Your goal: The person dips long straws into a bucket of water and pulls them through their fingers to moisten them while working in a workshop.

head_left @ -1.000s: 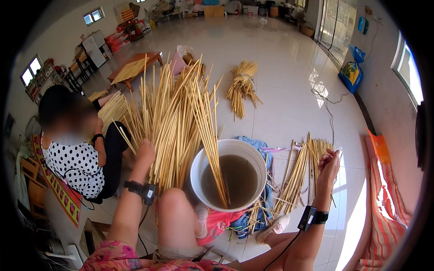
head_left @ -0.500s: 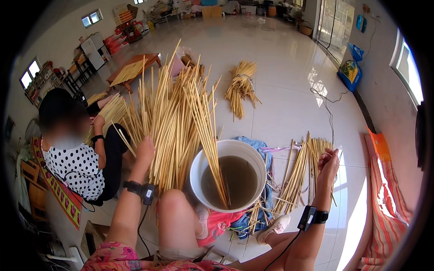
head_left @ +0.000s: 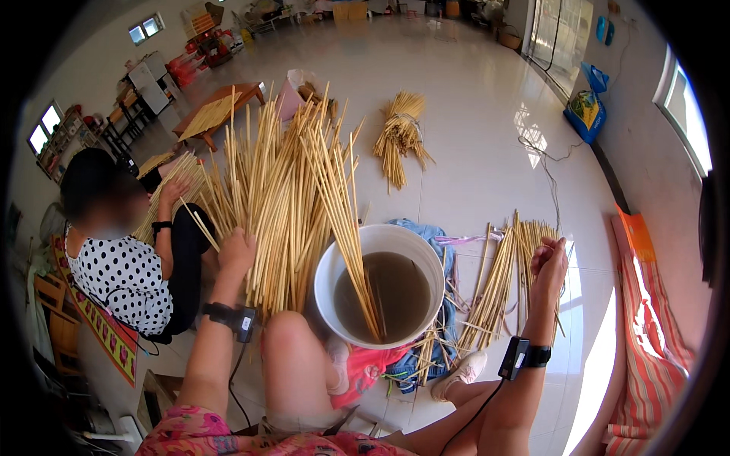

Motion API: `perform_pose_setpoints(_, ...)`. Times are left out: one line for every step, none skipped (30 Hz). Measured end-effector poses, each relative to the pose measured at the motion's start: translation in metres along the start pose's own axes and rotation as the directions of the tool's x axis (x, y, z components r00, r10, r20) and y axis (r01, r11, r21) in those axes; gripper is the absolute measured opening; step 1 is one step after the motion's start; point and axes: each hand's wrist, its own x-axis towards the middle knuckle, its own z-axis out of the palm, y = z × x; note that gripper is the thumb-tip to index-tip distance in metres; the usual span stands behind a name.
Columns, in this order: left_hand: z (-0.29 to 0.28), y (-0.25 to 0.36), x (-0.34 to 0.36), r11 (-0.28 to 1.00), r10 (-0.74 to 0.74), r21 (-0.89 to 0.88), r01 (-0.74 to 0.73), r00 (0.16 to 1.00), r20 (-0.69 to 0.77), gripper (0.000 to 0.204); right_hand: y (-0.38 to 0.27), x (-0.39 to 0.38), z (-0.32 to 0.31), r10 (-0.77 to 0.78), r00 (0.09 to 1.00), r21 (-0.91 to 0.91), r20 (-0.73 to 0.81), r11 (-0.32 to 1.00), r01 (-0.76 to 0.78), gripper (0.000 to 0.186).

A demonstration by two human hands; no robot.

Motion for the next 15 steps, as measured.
perform_pose_setpoints(0.002,-0.002,0.000,0.994,0.108,-0.013,-0.109,0.990,-0.087,0.036,0.000,-0.001,0.003,0.001,1.000,-0.008,0.004,1.000,-0.001,0.042)
perform_pose_setpoints(0.004,-0.004,0.000,0.976,0.212,-0.017,-0.218,0.962,-0.173,0.036,0.000,-0.001,0.006,0.003,1.000,-0.015,0.007,1.000,-0.003,0.042)
perform_pose_setpoints(0.006,-0.006,0.000,0.946,0.310,-0.012,-0.324,0.915,-0.259,0.037,0.000,-0.002,0.007,0.004,1.000,-0.023,0.011,1.000,-0.004,0.042)
perform_pose_setpoints(0.004,0.009,-0.003,0.935,0.316,-0.091,-0.343,0.922,-0.224,0.040,0.000,-0.002,0.008,0.018,1.000,-0.022,0.008,1.000,-0.018,0.042)
perform_pose_setpoints(0.003,0.029,-0.008,0.915,0.362,-0.086,-0.395,0.896,-0.257,0.039,0.001,-0.001,0.004,0.016,1.000,-0.036,0.003,0.999,-0.016,0.042)
perform_pose_setpoints(-0.002,0.046,-0.016,0.895,0.404,-0.073,-0.441,0.868,-0.290,0.038,0.003,-0.001,0.003,0.019,1.000,-0.046,0.003,0.999,-0.019,0.042)
perform_pose_setpoints(-0.001,0.060,-0.021,0.872,0.443,-0.060,-0.485,0.836,-0.325,0.037,0.003,0.000,0.001,0.019,1.000,-0.056,0.003,0.998,-0.019,0.042)
perform_pose_setpoints(0.001,0.067,-0.021,0.845,0.466,-0.122,-0.520,0.829,-0.310,0.036,0.003,-0.001,0.004,0.020,1.000,-0.047,0.014,0.999,-0.020,0.042)
perform_pose_setpoints(0.007,0.072,-0.020,0.813,0.489,-0.186,-0.552,0.820,-0.297,0.036,0.002,-0.002,0.007,0.021,0.999,-0.039,0.025,0.999,-0.020,0.042)
perform_pose_setpoints(0.016,0.081,-0.019,0.771,0.517,-0.257,-0.582,0.809,-0.281,0.036,0.001,-0.003,0.007,0.020,0.999,-0.038,0.028,0.999,-0.019,0.042)
perform_pose_setpoints(0.020,0.091,-0.021,0.762,0.514,-0.327,-0.559,0.829,-0.219,0.033,0.000,-0.005,0.009,0.027,0.999,-0.047,0.030,0.999,-0.026,0.042)
perform_pose_setpoints(0.024,0.101,-0.024,0.752,0.512,-0.394,-0.529,0.845,-0.156,0.030,-0.002,-0.007,0.011,0.035,0.999,-0.056,0.031,0.998,-0.033,0.042)
perform_pose_setpoints(0.030,0.112,-0.027,0.737,0.514,-0.462,-0.493,0.853,-0.090,0.028,-0.002,-0.007,0.012,0.041,0.999,-0.068,0.029,0.997,-0.039,0.043)
perform_pose_setpoints(0.033,0.122,-0.030,0.789,0.441,-0.514,-0.336,0.893,0.093,0.027,-0.002,-0.007,0.013,0.037,0.998,-0.067,0.041,0.997,-0.034,0.043)
perform_pose_setpoints(0.035,0.131,-0.033,0.829,0.360,-0.533,-0.169,0.891,0.277,0.027,-0.001,-0.007,0.013,0.033,0.998,-0.066,0.053,0.997,-0.029,0.043)
